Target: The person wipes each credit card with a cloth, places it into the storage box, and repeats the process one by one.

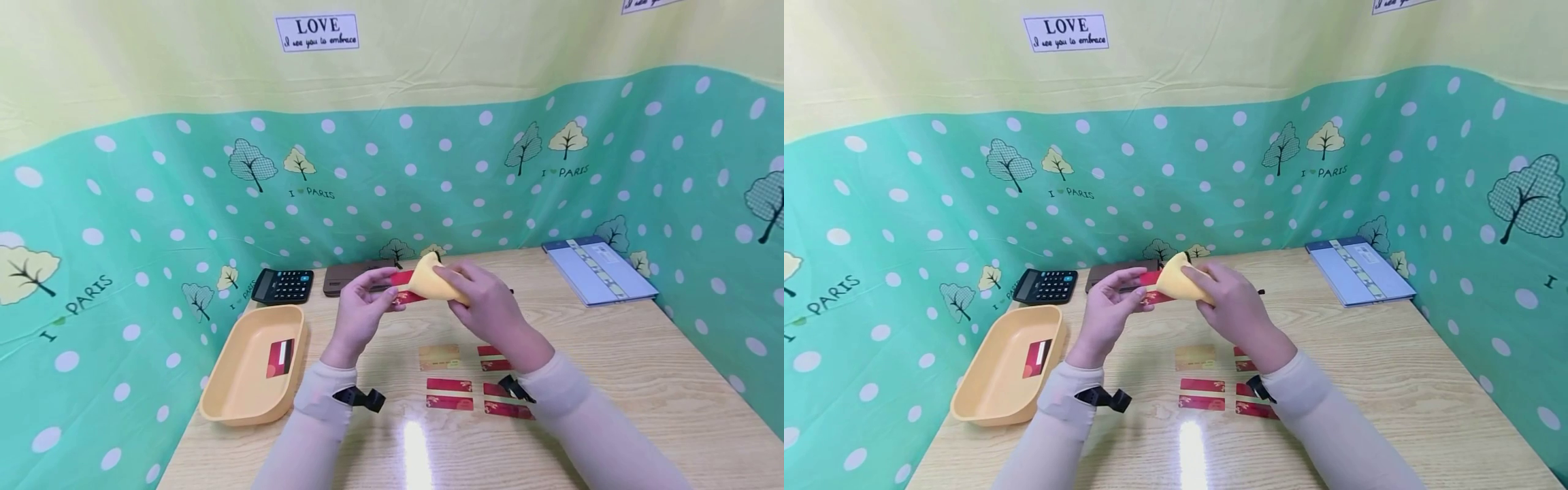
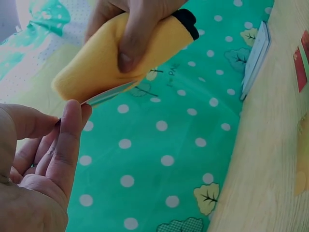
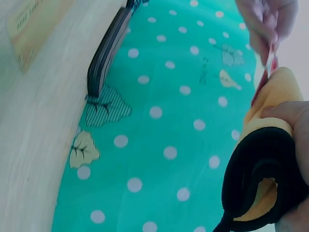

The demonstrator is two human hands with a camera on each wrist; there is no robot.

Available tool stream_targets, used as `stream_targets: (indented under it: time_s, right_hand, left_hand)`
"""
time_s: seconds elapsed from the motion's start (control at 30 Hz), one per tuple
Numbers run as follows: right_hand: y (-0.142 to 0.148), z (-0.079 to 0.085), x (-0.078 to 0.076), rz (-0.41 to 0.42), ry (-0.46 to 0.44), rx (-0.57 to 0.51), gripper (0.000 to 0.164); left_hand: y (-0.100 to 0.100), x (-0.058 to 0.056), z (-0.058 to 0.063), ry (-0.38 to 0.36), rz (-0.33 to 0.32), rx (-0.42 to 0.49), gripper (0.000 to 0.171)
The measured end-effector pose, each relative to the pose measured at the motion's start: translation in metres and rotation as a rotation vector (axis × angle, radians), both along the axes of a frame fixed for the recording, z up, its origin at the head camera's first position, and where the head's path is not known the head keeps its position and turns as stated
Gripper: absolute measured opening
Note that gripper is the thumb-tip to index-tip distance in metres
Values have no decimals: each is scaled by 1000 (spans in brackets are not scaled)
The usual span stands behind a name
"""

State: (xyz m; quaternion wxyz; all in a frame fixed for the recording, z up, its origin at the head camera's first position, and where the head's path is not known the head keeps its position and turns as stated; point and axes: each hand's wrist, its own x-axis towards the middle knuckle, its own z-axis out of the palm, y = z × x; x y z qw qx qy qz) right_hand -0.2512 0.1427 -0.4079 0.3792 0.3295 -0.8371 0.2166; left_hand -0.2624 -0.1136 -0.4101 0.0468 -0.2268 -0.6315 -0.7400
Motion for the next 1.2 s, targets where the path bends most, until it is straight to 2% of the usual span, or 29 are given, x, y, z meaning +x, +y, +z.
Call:
stream_targets:
  time_s: [0.17,0.4,0.53,0.73,0.83,1.0,1.2]
  right_hand:
    - [-6,-2,2,40,26,27,62]
    - [9,-3,-6,-32,8,2,63]
    - [10,-3,-6,-46,-4,-10,65]
    - [-1,-1,1,-18,32,18,65]
    - [1,1,1,-12,32,16,64]
    - [8,3,-1,-58,12,-11,67]
    - [2,6,5,-25,27,7,66]
  left_hand:
    - [-2,-1,-1,9,-17,-3,37]
    - [-8,-2,1,-5,16,7,32]
    - [-5,-1,0,-6,-9,13,32]
    - [0,0,-3,16,-49,-1,33]
    - [-1,-1,-3,29,-37,-7,33]
    - [-6,-1,0,29,9,29,34]
    - [-5,-1,1,18,-7,31,35]
